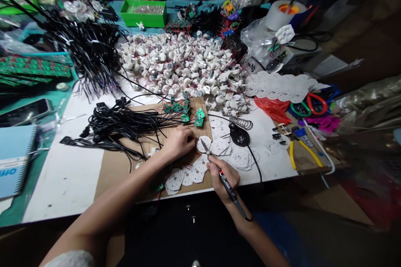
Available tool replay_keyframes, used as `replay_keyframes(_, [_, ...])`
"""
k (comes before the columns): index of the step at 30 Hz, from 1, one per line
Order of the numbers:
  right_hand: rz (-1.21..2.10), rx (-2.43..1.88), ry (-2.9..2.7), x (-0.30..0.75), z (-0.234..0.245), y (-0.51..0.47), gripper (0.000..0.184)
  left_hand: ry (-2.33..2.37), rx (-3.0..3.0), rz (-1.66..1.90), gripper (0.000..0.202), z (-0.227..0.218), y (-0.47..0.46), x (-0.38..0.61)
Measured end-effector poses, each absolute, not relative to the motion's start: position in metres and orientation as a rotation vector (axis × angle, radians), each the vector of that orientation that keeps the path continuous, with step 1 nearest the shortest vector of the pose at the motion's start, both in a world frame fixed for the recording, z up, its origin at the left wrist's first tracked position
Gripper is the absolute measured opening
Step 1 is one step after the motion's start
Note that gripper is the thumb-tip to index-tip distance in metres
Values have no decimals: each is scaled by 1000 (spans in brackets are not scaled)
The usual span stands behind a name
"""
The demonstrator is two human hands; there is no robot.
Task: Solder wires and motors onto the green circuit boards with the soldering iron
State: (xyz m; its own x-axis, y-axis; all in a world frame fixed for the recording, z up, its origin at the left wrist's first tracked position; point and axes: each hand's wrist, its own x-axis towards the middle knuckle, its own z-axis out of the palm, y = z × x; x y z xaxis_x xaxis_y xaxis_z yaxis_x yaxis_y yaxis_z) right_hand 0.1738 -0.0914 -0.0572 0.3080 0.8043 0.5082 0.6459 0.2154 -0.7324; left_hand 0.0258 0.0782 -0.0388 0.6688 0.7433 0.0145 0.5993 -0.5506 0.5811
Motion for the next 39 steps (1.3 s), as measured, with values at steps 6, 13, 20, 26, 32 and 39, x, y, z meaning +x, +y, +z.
replay_keyframes(6, [216,-1534,-1262,172,-60,-96,21,1114,2342,403,11,-41,78,23])
replay_keyframes(13, [208,-1505,-1252,173,-62,-95,21,1227,2431,402,10,-40,72,22])
replay_keyframes(20, [218,-1468,-1223,174,-63,-97,22,1207,2586,480,13,-17,84,27])
replay_keyframes(26, [235,-1471,-1207,173,-58,-96,20,1422,2594,608,21,22,165,75])
replay_keyframes(32, [211,-1481,-1166,172,-62,-95,20,1528,2410,473,32,8,213,116])
replay_keyframes(39, [238,-1486,-1148,173,-63,-94,20,1384,2018,671,34,16,213,88])
